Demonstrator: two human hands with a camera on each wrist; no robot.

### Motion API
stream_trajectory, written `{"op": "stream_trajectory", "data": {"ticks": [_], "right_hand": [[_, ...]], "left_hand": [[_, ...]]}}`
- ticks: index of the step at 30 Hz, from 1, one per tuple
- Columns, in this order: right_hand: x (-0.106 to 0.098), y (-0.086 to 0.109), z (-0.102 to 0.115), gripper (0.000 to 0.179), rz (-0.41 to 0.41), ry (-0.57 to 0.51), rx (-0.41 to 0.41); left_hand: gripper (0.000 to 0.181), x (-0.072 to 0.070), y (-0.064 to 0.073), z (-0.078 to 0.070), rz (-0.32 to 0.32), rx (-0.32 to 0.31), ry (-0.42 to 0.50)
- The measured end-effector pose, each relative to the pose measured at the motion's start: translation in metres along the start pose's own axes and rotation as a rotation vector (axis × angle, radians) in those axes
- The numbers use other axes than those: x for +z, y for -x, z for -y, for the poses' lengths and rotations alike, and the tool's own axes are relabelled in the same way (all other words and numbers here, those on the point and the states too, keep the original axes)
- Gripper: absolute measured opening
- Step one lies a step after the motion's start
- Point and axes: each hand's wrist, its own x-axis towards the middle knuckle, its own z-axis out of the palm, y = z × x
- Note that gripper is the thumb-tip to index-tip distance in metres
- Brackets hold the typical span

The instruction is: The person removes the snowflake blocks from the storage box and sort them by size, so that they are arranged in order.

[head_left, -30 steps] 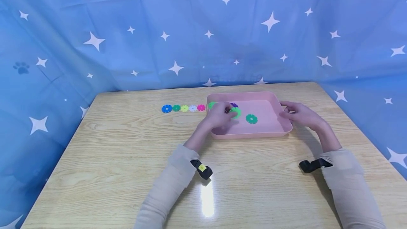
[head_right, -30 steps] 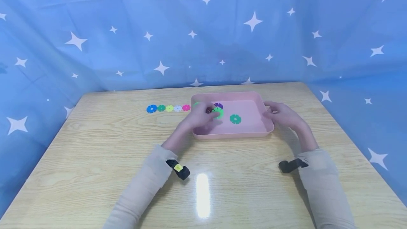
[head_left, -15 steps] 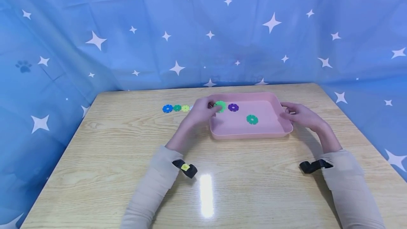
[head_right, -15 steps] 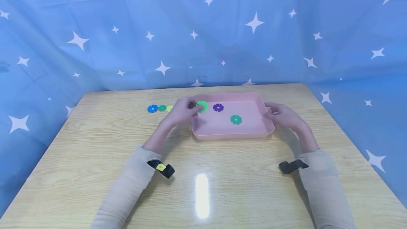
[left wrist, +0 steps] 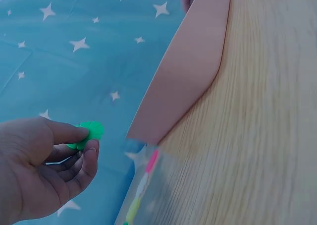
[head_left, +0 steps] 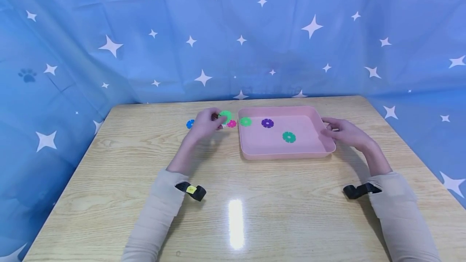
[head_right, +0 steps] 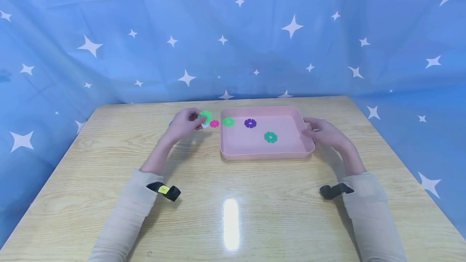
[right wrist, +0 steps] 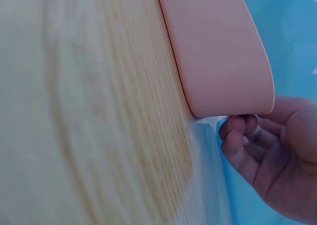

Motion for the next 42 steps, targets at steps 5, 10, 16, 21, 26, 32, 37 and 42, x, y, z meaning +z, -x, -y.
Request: {"op": "stream_trajectory", "data": {"ticks": [5,10,16,21,26,32,37,42], "right_hand": [[0.000,0.003,0.002,0.063,-0.002,-0.008,-0.013],[0.000,0.003,0.001,0.062,-0.004,-0.011,-0.017],[0.000,0.001,0.000,0.061,-0.005,-0.007,-0.017],[0.000,0.001,-0.001,0.061,-0.007,-0.003,-0.017],[0.000,0.001,-0.001,0.061,-0.010,-0.007,-0.019],[0.000,0.002,-0.001,0.061,-0.013,-0.011,-0.023],[0.000,0.000,-0.003,0.061,-0.010,-0.013,-0.015],[0.000,-0.001,-0.004,0.061,-0.014,-0.013,-0.012]], "left_hand": [[0.022,-0.018,0.004,0.013,-0.041,-0.038,0.051],[0.029,-0.035,0.008,0.029,-0.085,-0.069,0.054],[0.032,-0.054,0.011,0.048,-0.123,-0.132,0.002],[0.033,-0.069,0.015,0.060,-0.151,-0.172,-0.022],[0.030,-0.079,0.018,0.069,-0.197,-0.219,-0.057],[0.027,-0.084,0.022,0.078,-0.227,-0.263,-0.061],[0.030,-0.085,0.023,0.083,-0.254,-0.277,-0.113],[0.034,-0.086,0.022,0.084,-0.278,-0.282,-0.154]]}}
